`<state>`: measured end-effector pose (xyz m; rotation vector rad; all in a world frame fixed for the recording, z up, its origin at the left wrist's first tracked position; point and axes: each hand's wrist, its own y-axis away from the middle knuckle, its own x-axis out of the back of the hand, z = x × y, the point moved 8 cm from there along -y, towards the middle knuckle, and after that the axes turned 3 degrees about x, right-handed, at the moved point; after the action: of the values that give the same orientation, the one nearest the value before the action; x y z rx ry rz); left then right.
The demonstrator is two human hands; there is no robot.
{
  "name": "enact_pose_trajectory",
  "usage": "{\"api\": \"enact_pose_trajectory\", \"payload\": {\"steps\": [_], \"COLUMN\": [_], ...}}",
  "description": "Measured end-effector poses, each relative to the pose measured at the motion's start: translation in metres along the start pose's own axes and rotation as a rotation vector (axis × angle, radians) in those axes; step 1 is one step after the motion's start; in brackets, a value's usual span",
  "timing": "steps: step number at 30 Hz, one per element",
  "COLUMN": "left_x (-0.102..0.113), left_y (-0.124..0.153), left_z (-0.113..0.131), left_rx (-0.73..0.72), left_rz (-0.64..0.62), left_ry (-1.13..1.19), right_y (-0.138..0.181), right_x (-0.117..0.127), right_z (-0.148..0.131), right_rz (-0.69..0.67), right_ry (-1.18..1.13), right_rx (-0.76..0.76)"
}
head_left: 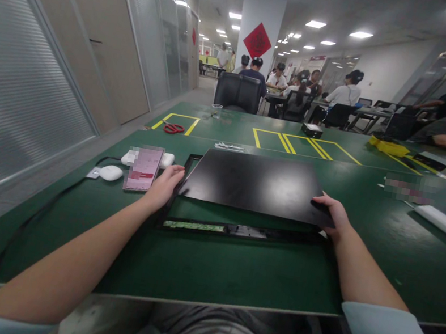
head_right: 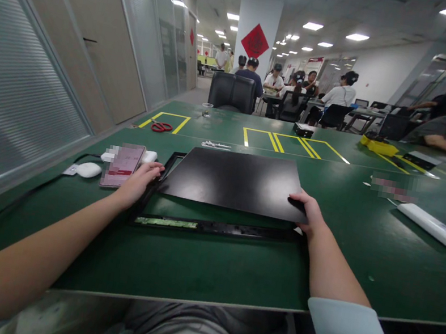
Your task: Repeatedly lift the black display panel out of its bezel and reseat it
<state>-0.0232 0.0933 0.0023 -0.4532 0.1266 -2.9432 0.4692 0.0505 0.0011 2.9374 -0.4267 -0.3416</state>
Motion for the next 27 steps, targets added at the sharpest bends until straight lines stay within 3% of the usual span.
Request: {"api": "enact_pose_trajectory", "payload": {"steps": [5, 15, 27], "left_x": [-0.004, -0.009, 0.009], "left_y": [0.001, 0.002, 0.007], "left_z": [0.002, -0.003, 0.015], "left_rx": [-0.026, 0.046, -0.001], "left_rz": [-0.059, -0.095, 0.086], "left_ry": [-0.023, 0.181, 0.327], "right_y": [0.0, 0.012, 0.021], "right_x": [-0.001, -0.012, -0.013], "right_z": [-0.004, -0.02, -0.039], "right_rz": [-0.026, -0.119, -0.107], "right_ry": [0.021, -0.015, -0.02], "right_rx": [0.033, 0.149, 0.33]}}
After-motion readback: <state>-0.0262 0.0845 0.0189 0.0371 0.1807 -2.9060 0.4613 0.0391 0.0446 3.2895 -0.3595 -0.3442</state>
